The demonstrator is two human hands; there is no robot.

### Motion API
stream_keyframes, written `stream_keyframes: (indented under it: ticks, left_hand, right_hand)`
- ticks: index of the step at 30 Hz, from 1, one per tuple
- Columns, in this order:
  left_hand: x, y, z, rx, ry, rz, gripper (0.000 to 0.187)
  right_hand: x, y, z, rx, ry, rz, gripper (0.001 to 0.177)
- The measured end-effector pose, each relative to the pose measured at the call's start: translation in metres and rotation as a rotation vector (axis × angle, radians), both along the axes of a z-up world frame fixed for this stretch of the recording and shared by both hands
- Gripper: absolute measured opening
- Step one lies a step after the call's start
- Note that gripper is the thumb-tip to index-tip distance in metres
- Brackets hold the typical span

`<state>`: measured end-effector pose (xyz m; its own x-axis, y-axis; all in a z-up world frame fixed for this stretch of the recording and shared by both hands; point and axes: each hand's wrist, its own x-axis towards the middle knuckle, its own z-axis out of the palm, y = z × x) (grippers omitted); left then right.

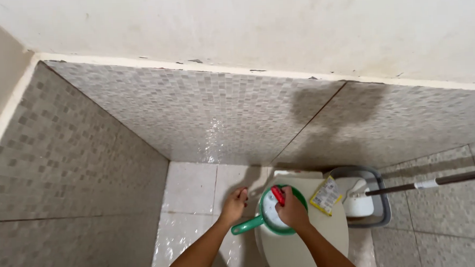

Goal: Scrubbing bathroom wall tiles using a red brush and soapy water from a scoop.

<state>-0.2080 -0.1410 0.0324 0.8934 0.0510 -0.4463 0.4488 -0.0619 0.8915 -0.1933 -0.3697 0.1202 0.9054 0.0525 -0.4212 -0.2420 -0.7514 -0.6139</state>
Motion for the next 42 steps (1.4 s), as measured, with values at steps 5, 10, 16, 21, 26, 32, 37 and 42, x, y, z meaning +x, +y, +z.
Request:
stream_keyframes:
  ticks: [5,10,16,21,26,32,37,42]
  left_hand:
    - [-0.026,0.029,0.041,-0.001,0.112,0.032,0.039]
    - [-0.048,0.060,0.048,-0.043,0.103,0.053,0.037]
    - [-0.054,0.094,0.085,0.020,0.064,0.001,0.038]
    - [-0.032,0.134,0.172,0.154,0.020,-0.090,0.041]
    - [0.000,0.151,0.223,0.254,0.074,-0.020,0.044]
    - [0.059,0.134,0.325,0.489,-0.420,-0.033,0.052]
    - [0.092,0.132,0.347,0.522,-0.510,0.020,0.058]
    - [0.096,0.153,0.311,0.541,-0.618,0.089,0.071]
  right_hand:
    - [-0.010,-0.001,-0.070,-0.328,-0.018,0.196,0.066]
    - [-0.008,0.026,-0.050,-0.508,0.097,0.300,0.067]
    - [0.006,0.022,-0.068,-0.233,0.199,-0.057,0.058]
    - [0.001,0.026,-0.045,0.216,0.359,-0.540,0.059]
    - [0.018,0.103,0.089,1.219,0.271,-1.234,0.034]
    - [0.128,0.207,0.172,1.448,0.189,-1.390,0.028]
    - [0.146,0.191,0.150,1.356,-0.035,-1.398,0.037]
    - [0.184,0.183,0.069,1.240,-0.300,-1.367,0.057]
